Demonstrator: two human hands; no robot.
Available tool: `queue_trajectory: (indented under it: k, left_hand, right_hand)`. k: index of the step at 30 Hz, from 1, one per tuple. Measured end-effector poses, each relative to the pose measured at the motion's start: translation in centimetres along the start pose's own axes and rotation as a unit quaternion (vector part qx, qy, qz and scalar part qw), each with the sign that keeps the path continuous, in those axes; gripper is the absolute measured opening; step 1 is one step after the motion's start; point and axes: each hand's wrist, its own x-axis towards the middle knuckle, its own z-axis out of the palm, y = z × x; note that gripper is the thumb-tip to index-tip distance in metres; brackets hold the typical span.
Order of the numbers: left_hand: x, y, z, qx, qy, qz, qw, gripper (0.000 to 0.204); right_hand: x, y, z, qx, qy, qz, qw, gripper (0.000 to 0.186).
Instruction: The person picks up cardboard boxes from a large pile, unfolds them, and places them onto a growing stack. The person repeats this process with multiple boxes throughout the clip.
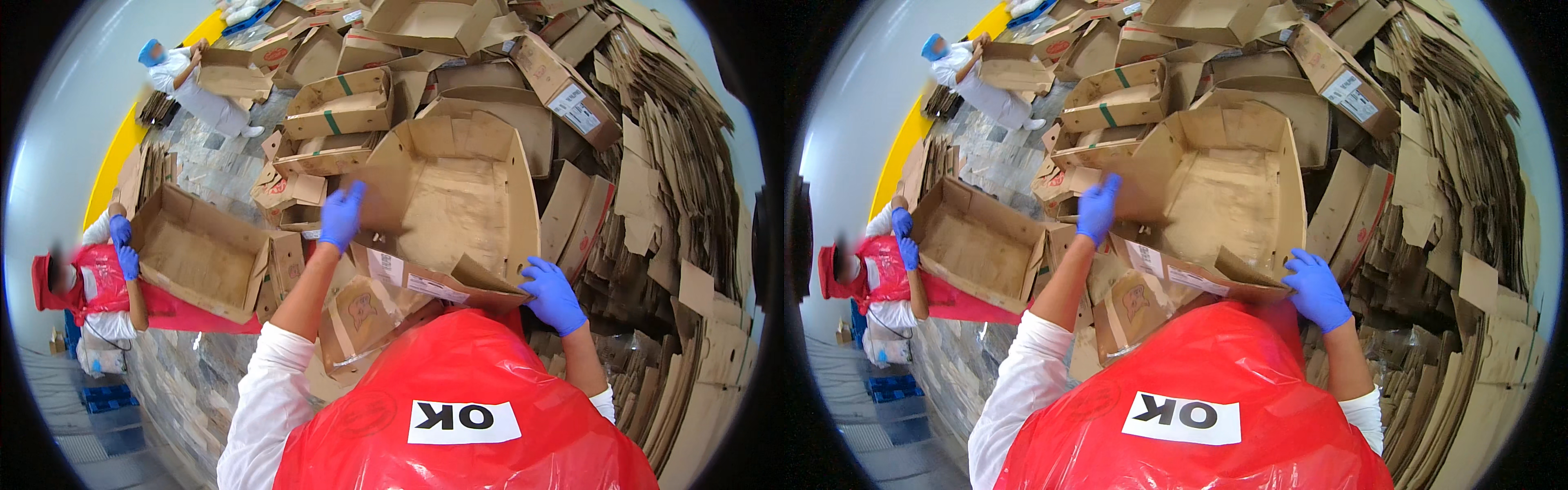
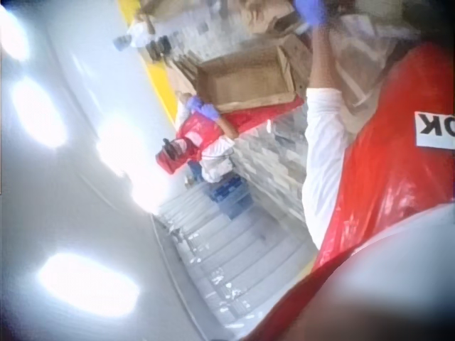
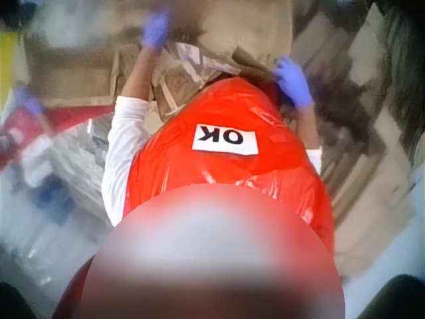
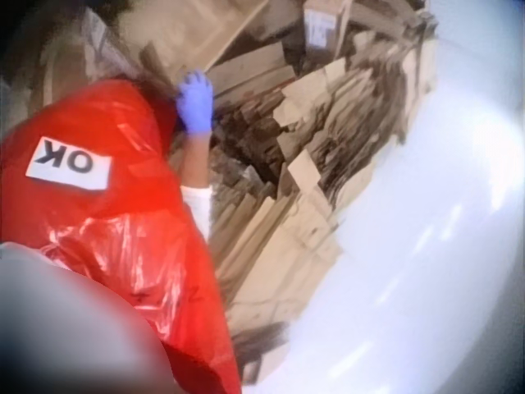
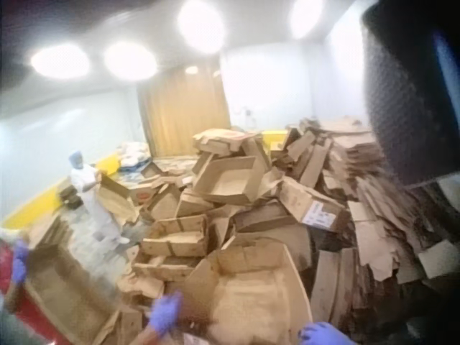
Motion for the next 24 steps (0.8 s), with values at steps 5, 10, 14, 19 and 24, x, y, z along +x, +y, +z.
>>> queue_trajectory:
  k: [5,10,14,19,24]
  left_hand:
    - [3.7,3.6,-5.4,-0.424,0.189,-0.038,0.885,0.051]
    - [7.2,0.6,-13.4,-0.544,0.175,0.014,0.820,0.051]
    - [10.6,-8.2,-17.3,-0.530,0.216,-0.021,0.820,0.050]
    - [6.4,-14.5,-16.4,-0.381,0.222,-0.334,0.833,0.057]
    - [-3.1,-3.8,-5.0,-0.194,0.053,-0.301,0.932,0.102]
  right_hand:
    - [-1.4,-0.6,1.6,0.021,-0.015,0.056,0.998,0.029]
    - [-4.4,0.3,3.1,0.019,-0.002,0.105,0.994,0.033]
    - [-5.4,0.5,3.6,0.018,0.053,0.115,0.992,0.035]
    - [-3.4,-1.4,3.5,0.019,0.095,0.082,0.992,0.035]
    - [0.6,-3.1,2.7,0.005,0.060,0.004,0.998,0.025]
